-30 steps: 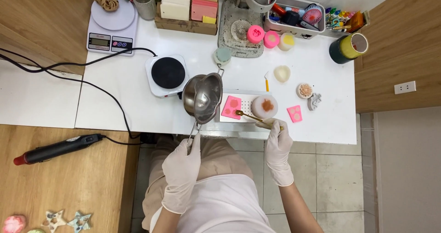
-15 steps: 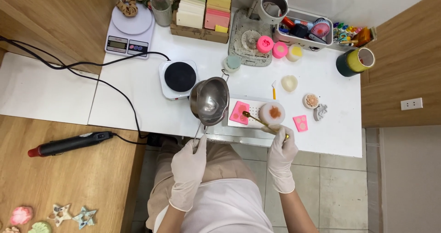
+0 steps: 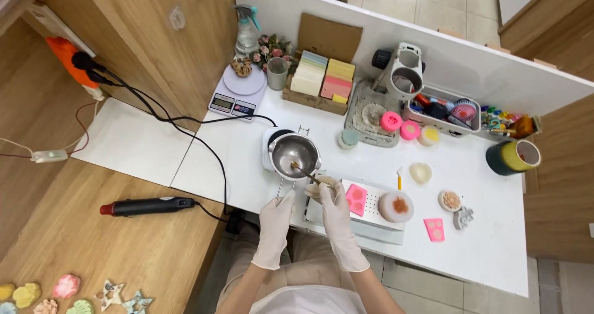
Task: Pouring melted wax into small molds and using a heat tool to smooth the surface.
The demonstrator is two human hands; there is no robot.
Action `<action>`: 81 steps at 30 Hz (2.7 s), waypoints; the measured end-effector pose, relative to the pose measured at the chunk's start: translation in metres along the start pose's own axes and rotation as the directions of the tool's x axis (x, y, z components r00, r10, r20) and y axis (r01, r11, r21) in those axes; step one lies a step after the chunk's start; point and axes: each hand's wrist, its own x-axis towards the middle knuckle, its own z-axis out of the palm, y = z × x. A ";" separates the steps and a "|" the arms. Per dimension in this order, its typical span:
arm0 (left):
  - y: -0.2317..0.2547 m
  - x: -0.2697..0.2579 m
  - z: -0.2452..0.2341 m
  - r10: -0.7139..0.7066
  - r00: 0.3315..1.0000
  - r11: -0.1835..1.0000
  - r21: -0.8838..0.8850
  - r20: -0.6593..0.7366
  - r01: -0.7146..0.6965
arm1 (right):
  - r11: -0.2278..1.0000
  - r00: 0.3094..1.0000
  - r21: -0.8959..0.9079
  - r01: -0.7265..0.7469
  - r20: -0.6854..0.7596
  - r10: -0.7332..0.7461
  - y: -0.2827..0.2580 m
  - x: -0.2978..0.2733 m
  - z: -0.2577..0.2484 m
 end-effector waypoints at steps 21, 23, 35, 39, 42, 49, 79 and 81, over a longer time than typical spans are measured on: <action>-0.049 0.092 -0.062 0.062 0.994 0.980 -0.194 0.088 -0.044 | 0.982 0.987 -0.128 -0.140 0.061 0.149 0.004 -0.047 -0.007; -0.041 0.092 -0.112 0.014 0.921 0.946 -0.293 -0.390 -0.139 | 0.959 0.983 -0.245 -0.143 0.078 0.166 0.004 -0.052 -0.011; 0.060 0.128 -0.256 -0.165 0.564 0.984 -0.177 -0.809 0.033 | 0.853 0.870 -0.480 -0.203 0.311 0.382 -0.010 -0.072 0.054; 0.041 0.111 -0.248 0.002 0.770 0.958 -0.219 -0.638 -0.184 | 0.757 0.891 -0.646 -0.098 0.282 0.355 -0.045 -0.075 0.106; 0.041 0.061 -0.228 0.286 0.844 0.923 -0.106 -0.453 -0.369 | 0.806 0.894 -0.581 0.111 0.413 0.175 -0.056 -0.071 0.137; 0.136 -0.076 -0.148 -0.091 0.940 0.933 0.303 -0.329 0.196 | 0.839 0.613 -0.440 -0.321 0.578 0.538 -0.052 -0.080 0.153; 0.284 -0.201 0.043 0.187 0.810 0.239 0.774 0.556 -0.586 | 0.674 0.833 0.518 -0.527 0.155 0.532 -0.085 -0.058 -0.012; 0.260 -0.149 0.054 0.201 0.805 0.247 0.766 0.558 -0.593 | 0.657 0.865 0.590 -0.469 0.155 0.478 -0.085 -0.040 -0.015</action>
